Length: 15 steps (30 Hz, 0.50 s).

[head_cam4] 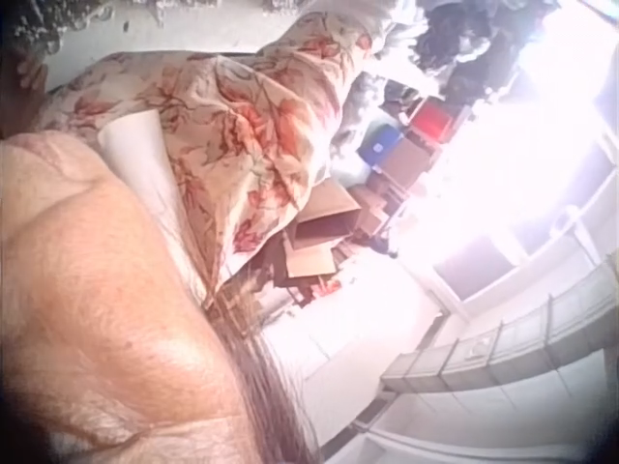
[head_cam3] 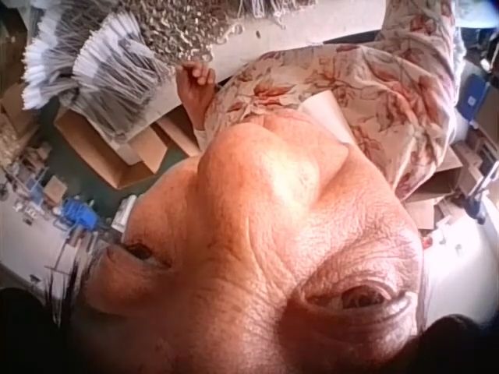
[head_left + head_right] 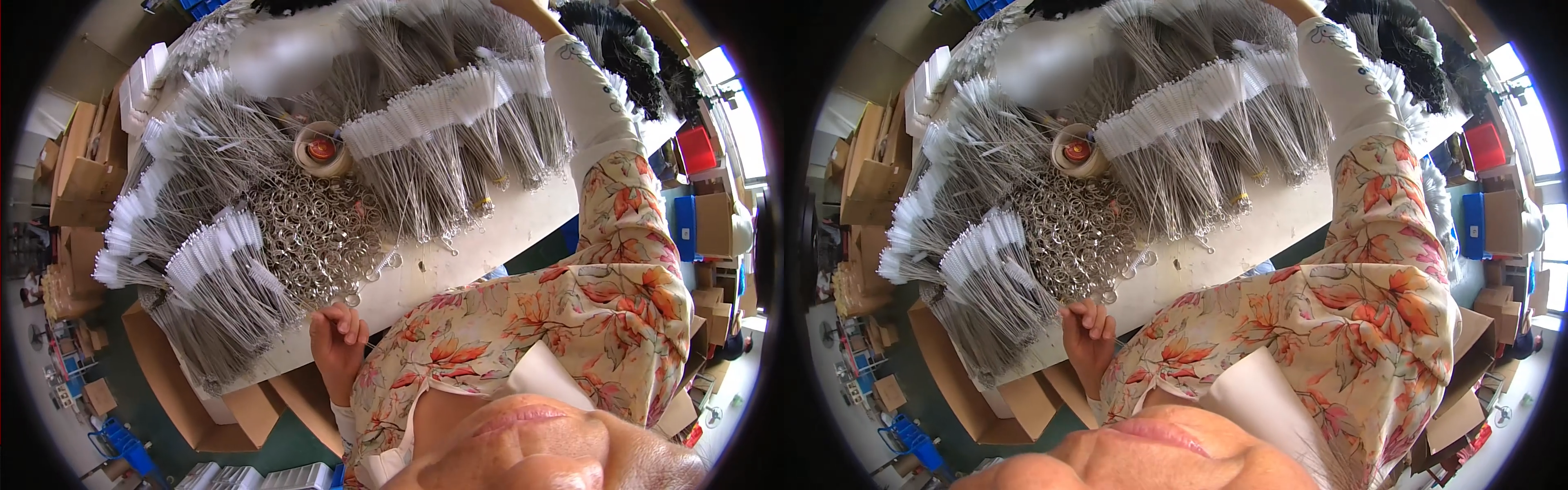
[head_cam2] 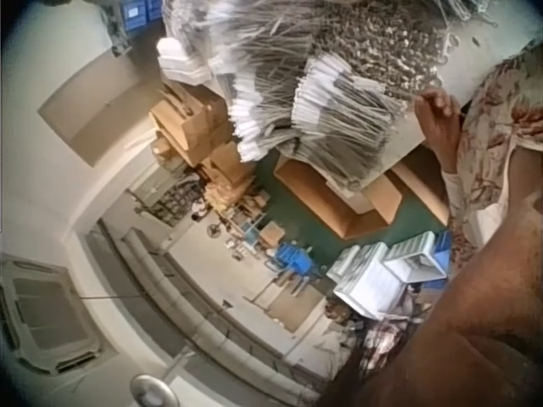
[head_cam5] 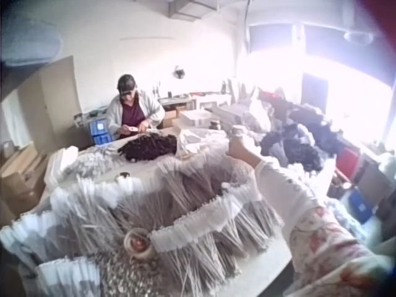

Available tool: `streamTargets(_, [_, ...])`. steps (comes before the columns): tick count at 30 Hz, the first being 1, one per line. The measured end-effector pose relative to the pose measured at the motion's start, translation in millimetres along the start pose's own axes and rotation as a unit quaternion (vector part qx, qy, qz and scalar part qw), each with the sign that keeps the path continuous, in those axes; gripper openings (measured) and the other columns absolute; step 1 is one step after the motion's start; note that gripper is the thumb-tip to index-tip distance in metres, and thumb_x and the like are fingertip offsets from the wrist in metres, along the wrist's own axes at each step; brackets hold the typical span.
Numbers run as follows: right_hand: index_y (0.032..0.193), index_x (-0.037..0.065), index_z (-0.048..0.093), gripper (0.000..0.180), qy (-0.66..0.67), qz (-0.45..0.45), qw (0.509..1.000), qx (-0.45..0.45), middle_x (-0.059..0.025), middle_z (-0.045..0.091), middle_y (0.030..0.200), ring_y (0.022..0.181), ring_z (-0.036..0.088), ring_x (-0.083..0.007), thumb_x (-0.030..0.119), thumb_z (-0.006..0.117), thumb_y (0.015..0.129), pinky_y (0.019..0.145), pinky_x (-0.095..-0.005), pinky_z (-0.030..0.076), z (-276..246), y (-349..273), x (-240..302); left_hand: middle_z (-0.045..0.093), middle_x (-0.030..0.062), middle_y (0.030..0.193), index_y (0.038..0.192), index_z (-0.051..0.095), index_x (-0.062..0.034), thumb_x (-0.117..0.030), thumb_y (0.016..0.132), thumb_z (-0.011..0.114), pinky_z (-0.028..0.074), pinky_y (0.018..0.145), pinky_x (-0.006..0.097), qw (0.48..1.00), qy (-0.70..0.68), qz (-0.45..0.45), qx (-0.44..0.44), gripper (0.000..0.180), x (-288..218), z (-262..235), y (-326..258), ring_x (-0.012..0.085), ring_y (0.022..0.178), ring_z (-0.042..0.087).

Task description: Assembling small white brush components onto metal rings at a workstation.

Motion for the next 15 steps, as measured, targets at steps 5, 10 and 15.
streamTargets(5, [0.092,0.002,0.065,0.035,0.084,0.03,0.99,0.106,-0.0221,0.064,0.086,0.076,0.063,-0.0373,0.026,0.066,0.067,0.066,-0.0445,0.051,11.5,45.8,19.4,0.044,0.0,0.073,0.092,0.057,-0.0025,-0.031,0.095,0.046,0.036,0.053,0.025,1.0,0.005,0.003,0.002,0.031,-2.0,-5.4,-5.6,0.0098,0.06,0.041])
streamTargets(10, [0.086,0.004,0.066,0.027,0.029,0.003,0.991,0.128,-0.021,0.064,0.086,0.079,0.063,-0.0368,0.022,0.062,0.067,0.068,-0.0435,0.05,13.5,39.6,16.8,0.044,0.0006,0.072,0.091,0.056,-0.0023,-0.03,0.094,0.047,0.036,0.053,0.025,0.999,-0.001,0.029,0.018,0.029,-6.6,-11.8,-14.3,0.0101,0.06,0.042])
streamTargets(15, [0.085,0.004,0.066,0.026,0.08,0.012,0.994,0.077,-0.021,0.064,0.084,0.079,0.063,-0.0367,0.022,0.062,0.067,0.068,-0.0436,0.05,10.6,30.8,3.0,0.045,0.0014,0.073,0.091,0.057,-0.0028,-0.029,0.094,0.048,0.035,0.054,0.025,0.999,-0.027,0.033,-0.01,0.028,-9.2,-21.7,-17.3,0.0103,0.06,0.041])
Point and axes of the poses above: each hand's wrist, its own y-axis towards the middle knuckle, its own z-axis out of the palm, x = y × z, the point moved 10 cm from there along y, towards the middle knuckle
